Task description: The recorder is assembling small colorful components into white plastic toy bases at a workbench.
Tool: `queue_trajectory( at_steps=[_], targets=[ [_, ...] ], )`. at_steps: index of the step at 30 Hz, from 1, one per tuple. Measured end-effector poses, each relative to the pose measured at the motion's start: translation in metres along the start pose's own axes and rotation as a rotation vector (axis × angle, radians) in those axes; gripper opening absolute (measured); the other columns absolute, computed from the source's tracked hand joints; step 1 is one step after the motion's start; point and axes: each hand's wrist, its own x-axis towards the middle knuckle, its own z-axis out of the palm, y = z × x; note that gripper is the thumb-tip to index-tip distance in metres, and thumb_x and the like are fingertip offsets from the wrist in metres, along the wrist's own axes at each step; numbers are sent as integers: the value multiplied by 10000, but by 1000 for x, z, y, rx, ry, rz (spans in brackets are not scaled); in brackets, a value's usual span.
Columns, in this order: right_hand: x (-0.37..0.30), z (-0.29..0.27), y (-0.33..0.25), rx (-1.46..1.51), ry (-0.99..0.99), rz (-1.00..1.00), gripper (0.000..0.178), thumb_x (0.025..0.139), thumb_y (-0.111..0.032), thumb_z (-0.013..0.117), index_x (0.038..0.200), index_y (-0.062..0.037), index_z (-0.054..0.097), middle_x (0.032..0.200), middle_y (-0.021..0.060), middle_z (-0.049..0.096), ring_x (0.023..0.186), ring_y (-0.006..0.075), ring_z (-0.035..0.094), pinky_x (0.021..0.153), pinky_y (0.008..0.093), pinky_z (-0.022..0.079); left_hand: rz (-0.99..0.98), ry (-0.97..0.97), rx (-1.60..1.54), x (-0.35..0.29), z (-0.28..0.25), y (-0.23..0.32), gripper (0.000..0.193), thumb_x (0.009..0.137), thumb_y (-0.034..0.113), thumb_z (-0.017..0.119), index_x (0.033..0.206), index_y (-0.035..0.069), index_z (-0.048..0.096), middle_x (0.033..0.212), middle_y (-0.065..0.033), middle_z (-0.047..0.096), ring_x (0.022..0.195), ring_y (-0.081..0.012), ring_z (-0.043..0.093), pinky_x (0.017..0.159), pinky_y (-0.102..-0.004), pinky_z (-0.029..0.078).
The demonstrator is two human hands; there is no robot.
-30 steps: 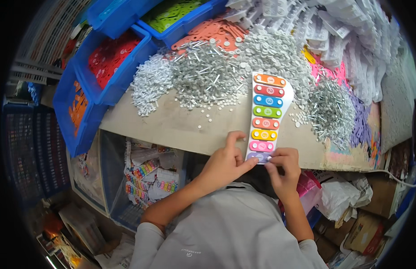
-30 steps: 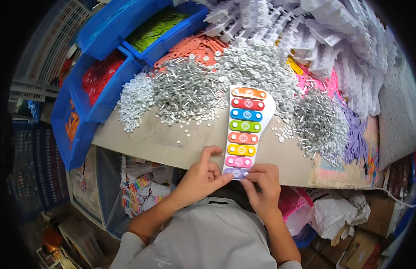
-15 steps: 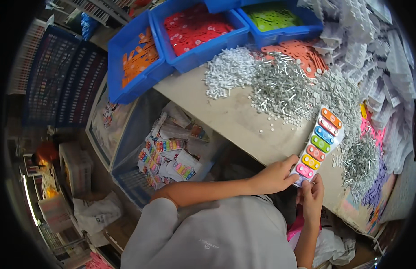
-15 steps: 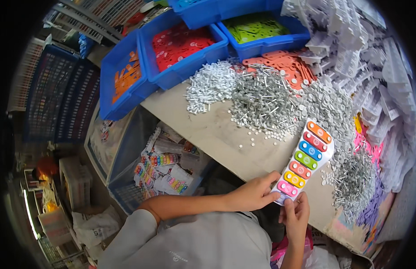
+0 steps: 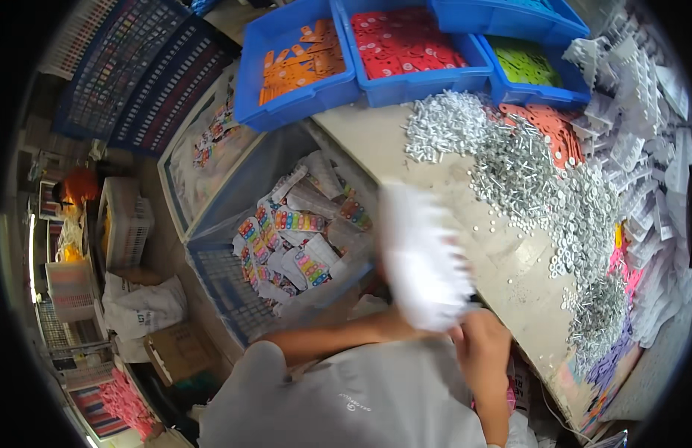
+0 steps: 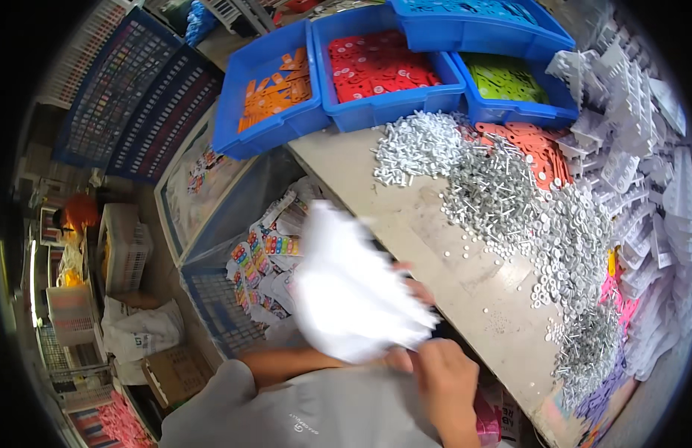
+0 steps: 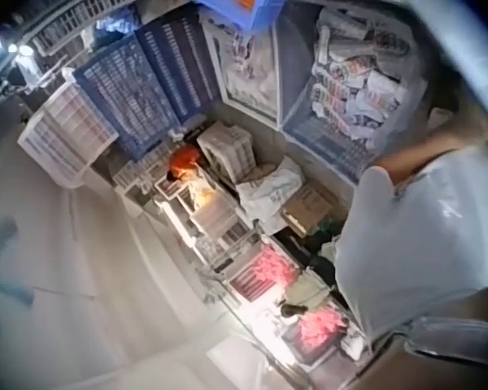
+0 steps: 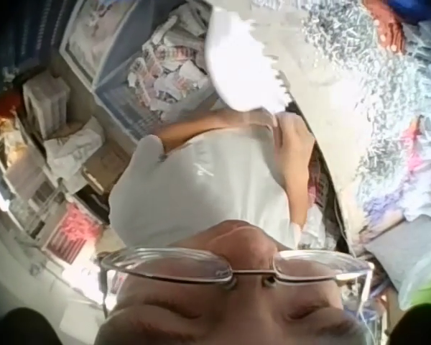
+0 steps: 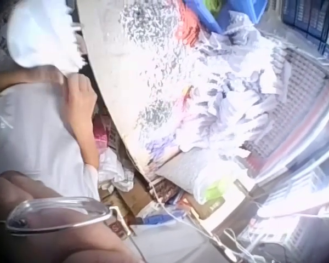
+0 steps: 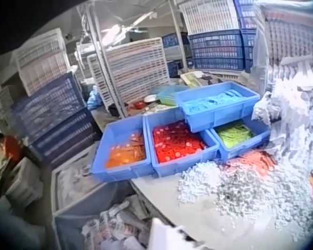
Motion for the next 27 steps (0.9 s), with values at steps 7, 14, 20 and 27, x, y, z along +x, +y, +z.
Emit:
queue_trajectory(
  at_steps=[7, 14, 20, 27],
  targets=[
    [37, 25, -15, 145, -71, -107, 241, 792, -8, 740, 1012, -45, 649, 770, 105, 592, 692, 295, 593, 585, 404, 468, -390, 1172, -131, -88, -155, -103, 446, 876, 195, 746, 1233, 60, 516, 1058, -31, 579, 953, -151, 593, 870, -316, 490],
    [14, 25, 7, 64, 23, 244, 161, 836, 31, 710, 979, 4, 642, 783, 150, 635, 626, 292, 617, 597, 365, 491, -1046, 885, 553, -213, -287, -280, 603, 663, 304, 870, 1152, 11, 673, 1079, -103, 699, 988, -236, 668, 820, -364, 520],
    [11, 31, 6, 64, 25, 263, 150, 843, 21, 710, 979, 10, 646, 811, 159, 655, 658, 303, 632, 611, 372, 497, -1179, 605, 992, -156, -259, -359, 866, 640, 437, 876, 1387, 158, 539, 1237, -145, 679, 1139, -367, 651, 910, -420, 537],
    [16, 38, 8, 85, -25, 266, 149, 847, 20, 707, 983, -2, 649, 814, 156, 656, 689, 316, 635, 624, 376, 498, -1219, 72, 1425, -198, -275, -370, 748, 740, 409, 782, 1405, 187, 521, 1302, -164, 633, 1183, -347, 633, 967, -507, 512]
  ],
)
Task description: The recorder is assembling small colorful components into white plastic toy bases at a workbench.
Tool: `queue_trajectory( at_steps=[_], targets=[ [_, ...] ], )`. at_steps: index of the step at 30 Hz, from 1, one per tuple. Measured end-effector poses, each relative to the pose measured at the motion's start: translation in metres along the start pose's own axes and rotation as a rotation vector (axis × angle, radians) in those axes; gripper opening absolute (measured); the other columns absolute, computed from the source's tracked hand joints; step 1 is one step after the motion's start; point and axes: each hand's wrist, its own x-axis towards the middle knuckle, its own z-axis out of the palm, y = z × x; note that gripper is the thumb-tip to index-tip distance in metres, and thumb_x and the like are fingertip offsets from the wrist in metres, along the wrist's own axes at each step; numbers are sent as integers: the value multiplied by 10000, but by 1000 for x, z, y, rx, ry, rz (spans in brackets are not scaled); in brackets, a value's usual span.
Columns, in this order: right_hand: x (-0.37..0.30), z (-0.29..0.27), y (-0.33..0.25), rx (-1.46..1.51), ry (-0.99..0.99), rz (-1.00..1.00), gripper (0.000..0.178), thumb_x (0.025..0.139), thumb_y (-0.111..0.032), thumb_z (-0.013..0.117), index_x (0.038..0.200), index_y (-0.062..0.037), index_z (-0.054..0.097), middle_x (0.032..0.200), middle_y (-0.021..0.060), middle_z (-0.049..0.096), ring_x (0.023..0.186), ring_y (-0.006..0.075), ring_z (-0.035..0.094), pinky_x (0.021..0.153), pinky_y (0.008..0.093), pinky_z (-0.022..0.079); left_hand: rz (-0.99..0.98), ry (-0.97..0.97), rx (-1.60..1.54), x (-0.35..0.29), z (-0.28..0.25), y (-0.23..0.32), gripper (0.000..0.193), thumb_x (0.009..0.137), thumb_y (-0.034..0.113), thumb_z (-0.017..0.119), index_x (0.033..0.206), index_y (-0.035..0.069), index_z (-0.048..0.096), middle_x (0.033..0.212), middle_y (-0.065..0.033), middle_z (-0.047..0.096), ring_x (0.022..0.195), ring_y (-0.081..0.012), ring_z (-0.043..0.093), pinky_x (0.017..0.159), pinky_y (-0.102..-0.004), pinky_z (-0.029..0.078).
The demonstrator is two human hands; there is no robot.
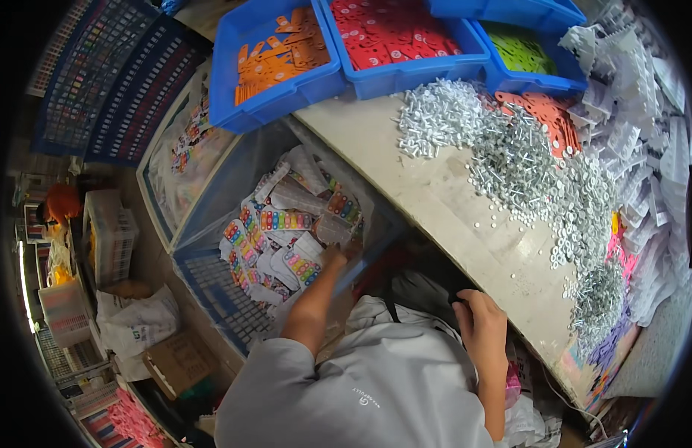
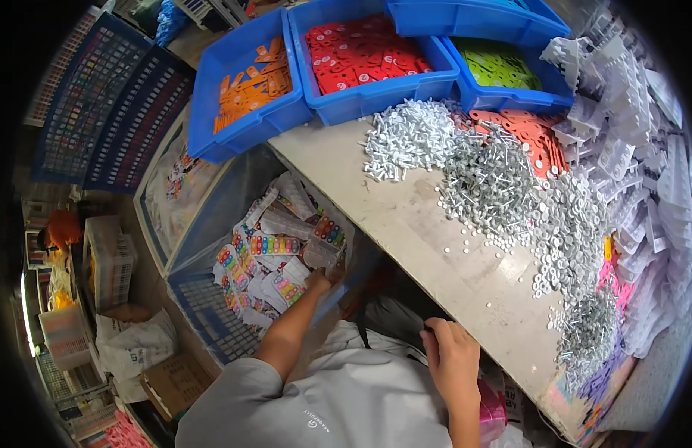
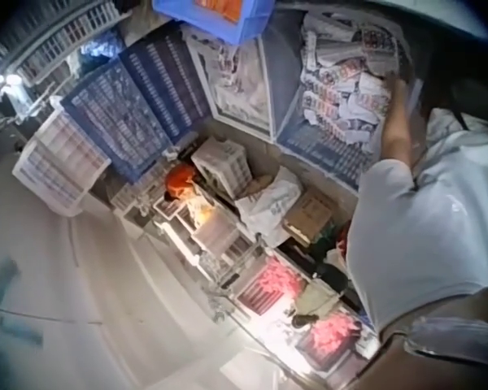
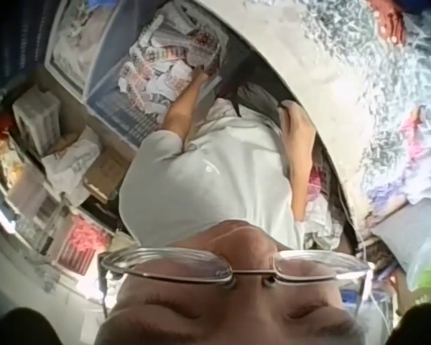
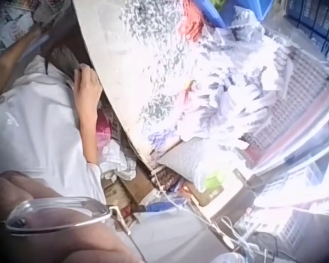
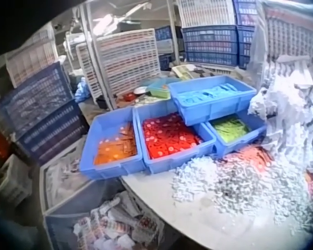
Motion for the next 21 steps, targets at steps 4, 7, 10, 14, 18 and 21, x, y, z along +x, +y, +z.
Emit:
queue_trajectory(
  at_steps=[4, 7, 10, 14, 18, 21],
  targets=[
    [-4, -12, 10, -10, 103, 3, 114, 856, 14, 704, 950, -4, 641, 797, 146, 641, 657, 311, 608, 602, 368, 485, -185, 203, -483, -7, -52, -3, 466, 816, 362, 700, 1174, 67, 668, 1185, -172, 670, 1089, -399, 646, 846, -465, 534],
    [-8, -17, 29, -4, 269, 85, 80, 866, 10, 698, 907, -5, 631, 750, 130, 600, 613, 292, 570, 569, 357, 458, 260, 702, -950, -34, -132, 51, 221, 941, 143, 600, 1119, 18, 643, 968, -112, 670, 844, -266, 633, 752, -349, 510],
    [-19, -29, 44, -1, 432, 134, 119, 886, -7, 682, 816, -3, 586, 682, 122, 522, 560, 272, 502, 531, 354, 410, 484, 722, -1341, -136, -278, 129, 133, 1004, 66, 536, 1089, -8, 606, 923, -49, 619, 793, -121, 578, 711, -276, 482],
    [-21, -25, 69, 82, 487, 177, 321, 929, -66, 641, 681, -1, 447, 608, 131, 399, 512, 260, 392, 497, 370, 328, 1063, 862, -1032, -207, -367, 199, 126, 952, -47, 563, 1070, -26, 600, 866, -84, 622, 797, -193, 590, 733, -307, 491],
    [-23, -21, 77, 208, 570, 187, 339, 925, -48, 610, 657, -3, 407, 591, 133, 362, 492, 259, 354, 488, 379, 301, 1415, 795, -698, -227, -441, 299, 113, 867, -57, 649, 963, -10, 684, 961, -146, 696, 893, -309, 658, 806, -381, 514],
    [-26, -14, 82, 228, 655, 160, 332, 900, -33, 619, 643, -10, 411, 584, 128, 382, 479, 259, 375, 480, 379, 302, 1508, 823, -569, -215, -481, 368, 147, 852, 16, 677, 998, 22, 693, 1006, -143, 704, 948, -345, 659, 864, -432, 507]
  ],
)
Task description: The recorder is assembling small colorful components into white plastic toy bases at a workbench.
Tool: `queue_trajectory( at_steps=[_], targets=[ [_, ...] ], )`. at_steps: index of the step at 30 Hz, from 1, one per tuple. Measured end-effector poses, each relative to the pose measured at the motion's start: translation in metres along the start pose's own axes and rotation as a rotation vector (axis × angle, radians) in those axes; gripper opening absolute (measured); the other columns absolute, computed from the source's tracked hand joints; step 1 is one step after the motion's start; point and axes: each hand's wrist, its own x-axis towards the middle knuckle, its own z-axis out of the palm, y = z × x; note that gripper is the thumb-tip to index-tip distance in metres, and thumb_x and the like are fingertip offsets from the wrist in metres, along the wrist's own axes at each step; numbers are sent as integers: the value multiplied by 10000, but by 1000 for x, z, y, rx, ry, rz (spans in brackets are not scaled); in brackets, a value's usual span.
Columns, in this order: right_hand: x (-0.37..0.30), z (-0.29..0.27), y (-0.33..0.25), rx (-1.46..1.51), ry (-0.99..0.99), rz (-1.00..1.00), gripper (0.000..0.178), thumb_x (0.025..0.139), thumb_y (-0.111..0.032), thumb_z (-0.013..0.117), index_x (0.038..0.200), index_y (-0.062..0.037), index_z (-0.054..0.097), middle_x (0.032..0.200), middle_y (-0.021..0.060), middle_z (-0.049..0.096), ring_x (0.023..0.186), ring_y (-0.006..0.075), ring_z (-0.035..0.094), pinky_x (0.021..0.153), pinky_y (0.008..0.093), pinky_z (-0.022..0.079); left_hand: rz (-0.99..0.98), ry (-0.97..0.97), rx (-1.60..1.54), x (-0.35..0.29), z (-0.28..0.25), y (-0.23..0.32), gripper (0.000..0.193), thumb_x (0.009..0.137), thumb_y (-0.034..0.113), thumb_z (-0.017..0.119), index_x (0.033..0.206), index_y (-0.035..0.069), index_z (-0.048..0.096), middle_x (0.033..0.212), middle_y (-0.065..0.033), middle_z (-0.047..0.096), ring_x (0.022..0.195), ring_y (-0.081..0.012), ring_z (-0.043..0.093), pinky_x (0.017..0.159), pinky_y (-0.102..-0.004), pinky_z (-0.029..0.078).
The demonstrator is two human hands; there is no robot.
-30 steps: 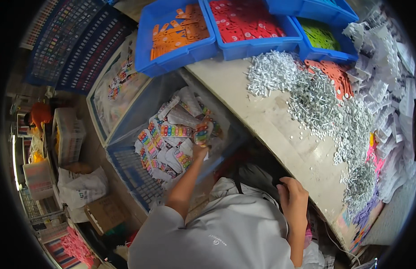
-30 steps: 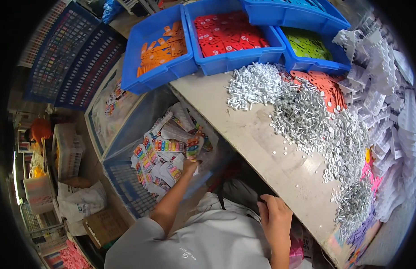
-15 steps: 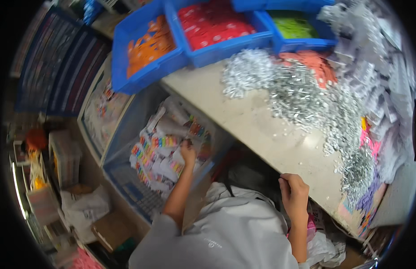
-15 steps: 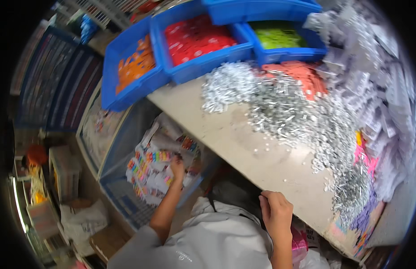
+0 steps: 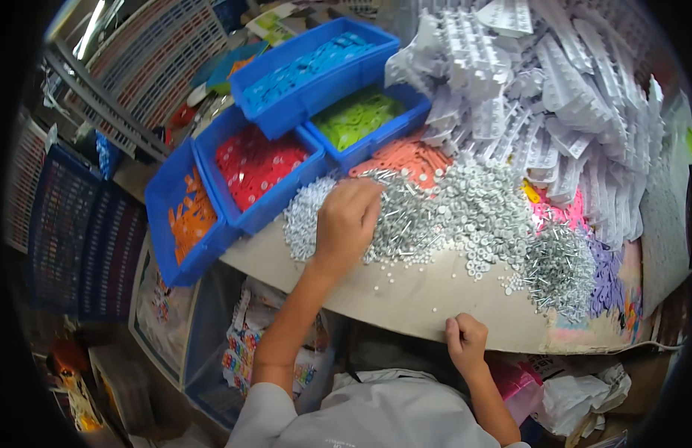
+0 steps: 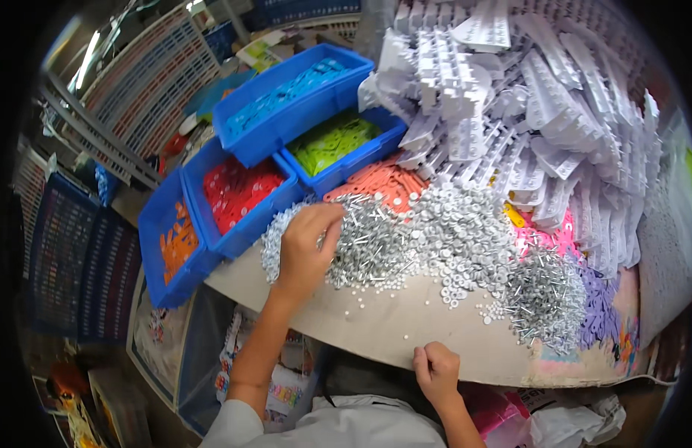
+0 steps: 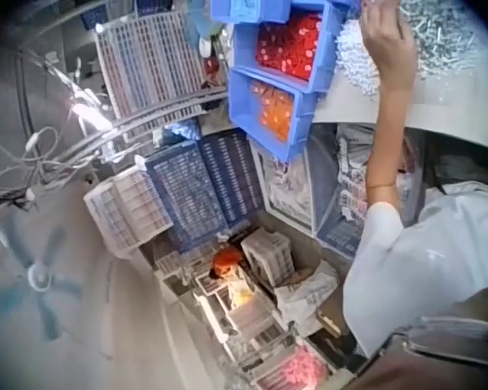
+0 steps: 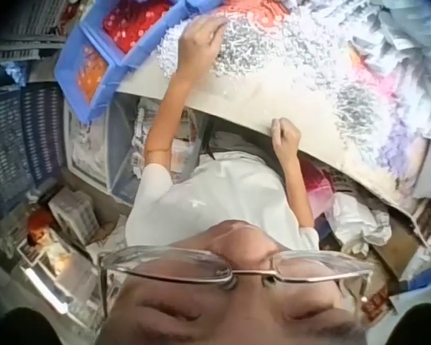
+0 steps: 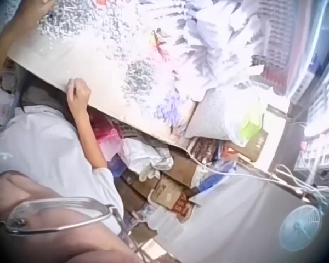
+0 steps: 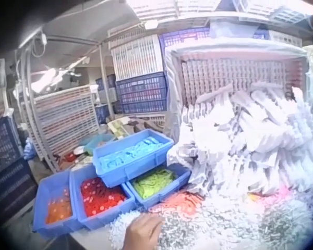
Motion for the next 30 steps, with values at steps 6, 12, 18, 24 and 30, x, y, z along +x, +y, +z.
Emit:
queue_trajectory(
  at_steps=[6, 12, 18, 24, 30],
  targets=[
    [-4, 2, 5, 7, 48, -62, 319, 857, -59, 701, 639, -24, 471, 575, 133, 431, 483, 305, 455, 466, 405, 346, -53, -165, 316, 96, 37, -66, 193, 889, 164, 658, 997, 17, 718, 1039, -196, 702, 970, -385, 661, 825, -491, 512],
    [19, -13, -5, 145, 17, 132, 123, 861, -53, 706, 793, -10, 613, 652, 114, 570, 539, 266, 547, 519, 356, 434, -175, -474, 429, 96, 56, -59, 285, 894, 167, 662, 1116, -9, 685, 979, -237, 688, 903, -420, 657, 811, -501, 513],
    [161, -59, 8, -315, 327, -290, 157, 870, -35, 681, 1023, -2, 664, 977, 180, 658, 921, 360, 619, 814, 414, 499, -16, -314, 526, 72, 62, -69, 376, 886, 134, 666, 1212, -43, 608, 1031, -229, 682, 937, -424, 652, 824, -501, 512],
    [309, -71, 54, -360, 381, -170, 359, 901, -170, 657, 1191, 39, 629, 1147, 233, 658, 1056, 397, 601, 966, 454, 469, -23, -214, 96, 37, 46, 12, 298, 866, 115, 694, 1143, 7, 675, 1048, -195, 703, 980, -398, 656, 854, -475, 512],
    [386, -60, 79, -37, 250, 156, 345, 768, -317, 763, 893, -5, 688, 790, 168, 697, 760, 314, 689, 711, 422, 516, 186, -360, -157, -52, 38, 102, 201, 863, 70, 710, 1064, 59, 714, 1047, -104, 730, 955, -290, 674, 889, -407, 485]
  ],
)
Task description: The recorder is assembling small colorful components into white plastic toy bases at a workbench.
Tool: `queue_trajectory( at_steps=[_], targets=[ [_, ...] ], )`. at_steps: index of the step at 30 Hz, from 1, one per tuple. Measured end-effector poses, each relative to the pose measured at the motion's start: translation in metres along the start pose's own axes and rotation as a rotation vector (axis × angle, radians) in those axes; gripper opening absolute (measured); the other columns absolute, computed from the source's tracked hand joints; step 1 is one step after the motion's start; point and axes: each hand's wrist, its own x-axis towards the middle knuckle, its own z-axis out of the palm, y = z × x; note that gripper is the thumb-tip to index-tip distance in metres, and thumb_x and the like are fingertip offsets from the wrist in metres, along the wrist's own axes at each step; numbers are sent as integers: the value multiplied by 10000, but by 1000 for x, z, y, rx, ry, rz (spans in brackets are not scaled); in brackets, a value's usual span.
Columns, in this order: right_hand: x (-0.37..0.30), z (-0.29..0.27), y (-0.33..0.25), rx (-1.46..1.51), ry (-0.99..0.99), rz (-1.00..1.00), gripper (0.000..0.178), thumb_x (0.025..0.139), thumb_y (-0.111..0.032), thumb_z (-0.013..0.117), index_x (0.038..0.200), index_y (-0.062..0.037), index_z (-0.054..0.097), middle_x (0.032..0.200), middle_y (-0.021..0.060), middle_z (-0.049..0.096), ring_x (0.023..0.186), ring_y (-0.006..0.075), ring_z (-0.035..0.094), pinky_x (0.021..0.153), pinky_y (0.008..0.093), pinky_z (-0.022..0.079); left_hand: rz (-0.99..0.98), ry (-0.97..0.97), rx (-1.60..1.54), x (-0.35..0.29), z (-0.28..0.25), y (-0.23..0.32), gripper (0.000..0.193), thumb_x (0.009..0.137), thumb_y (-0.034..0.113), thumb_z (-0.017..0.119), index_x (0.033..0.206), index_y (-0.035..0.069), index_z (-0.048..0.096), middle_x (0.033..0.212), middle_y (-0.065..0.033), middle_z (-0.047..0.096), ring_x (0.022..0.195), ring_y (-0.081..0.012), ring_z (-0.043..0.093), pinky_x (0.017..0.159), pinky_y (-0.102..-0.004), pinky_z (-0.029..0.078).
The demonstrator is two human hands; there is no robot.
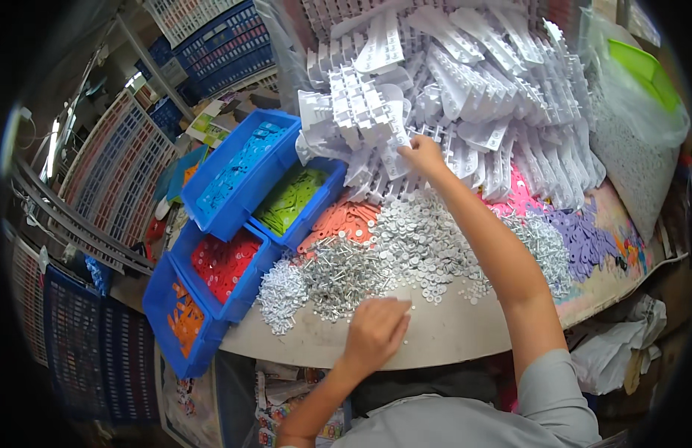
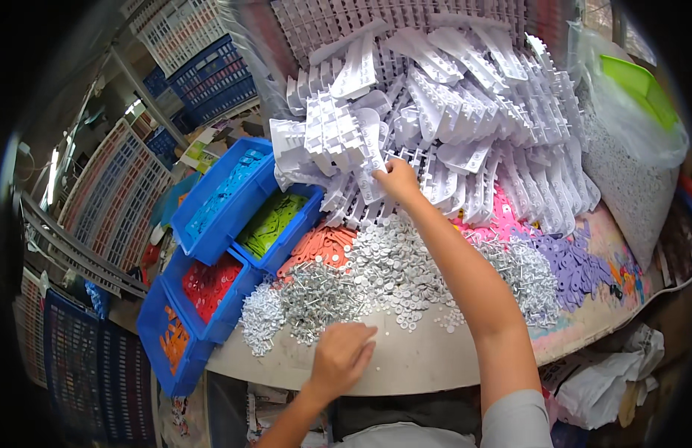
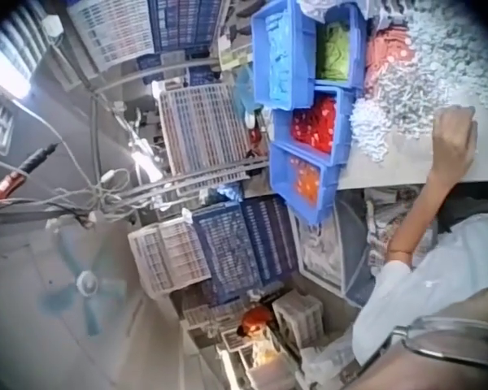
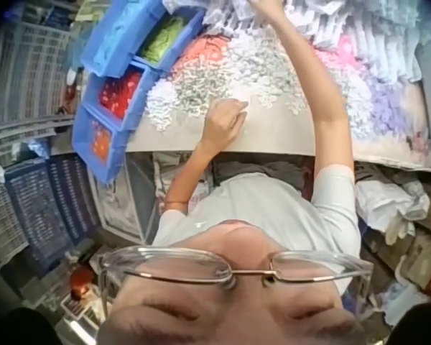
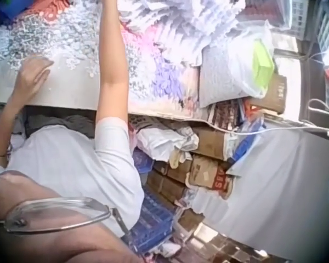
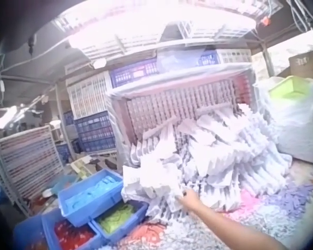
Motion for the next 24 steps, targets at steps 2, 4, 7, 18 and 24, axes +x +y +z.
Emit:
queue_trajectory(
  at_steps=[2, 4, 7, 18, 24],
  targets=[
    [6, -10, 0, 0, 160, -84, 345, 778, -323, 747, 897, -6, 682, 802, 177, 700, 764, 332, 687, 717, 432, 517, -114, -14, -108, -24, 7, -2, 196, 867, 64, 706, 1062, 52, 714, 1030, -100, 733, 948, -287, 672, 887, -403, 483],
    [2, -27, -21, -49, 384, -189, 341, 795, -325, 714, 914, -8, 675, 830, 202, 702, 784, 369, 683, 727, 453, 518, -312, -42, -274, -46, 13, -7, 183, 885, 55, 687, 1065, 30, 711, 976, -88, 740, 943, -277, 670, 881, -383, 480],
    [-3, -57, -44, -145, 500, -281, 336, 812, -325, 697, 924, -9, 672, 877, 222, 705, 819, 396, 686, 748, 458, 522, -374, -41, -274, -59, 20, -10, 176, 902, 58, 672, 1069, 21, 710, 962, -86, 741, 926, -270, 666, 868, -364, 483],
    [-57, -139, -121, -582, 661, -359, 311, 885, -337, 675, 971, -40, 638, 893, 188, 720, 827, 375, 703, 736, 453, 523, -478, -72, -507, -41, 41, 1, 182, 945, 62, 636, 1107, 7, 699, 968, -82, 747, 932, -211, 661, 860, -322, 490],
    [-198, -134, -90, 97, 525, -384, 250, 973, -181, 678, 861, -69, 485, 747, -71, 372, 669, 30, 326, 571, 220, 292, -665, 39, -840, -59, 49, 0, 383, 1008, 94, 577, 1370, 8, 486, 1130, -127, 703, 1025, -195, 641, 976, -327, 468]
  ],
)
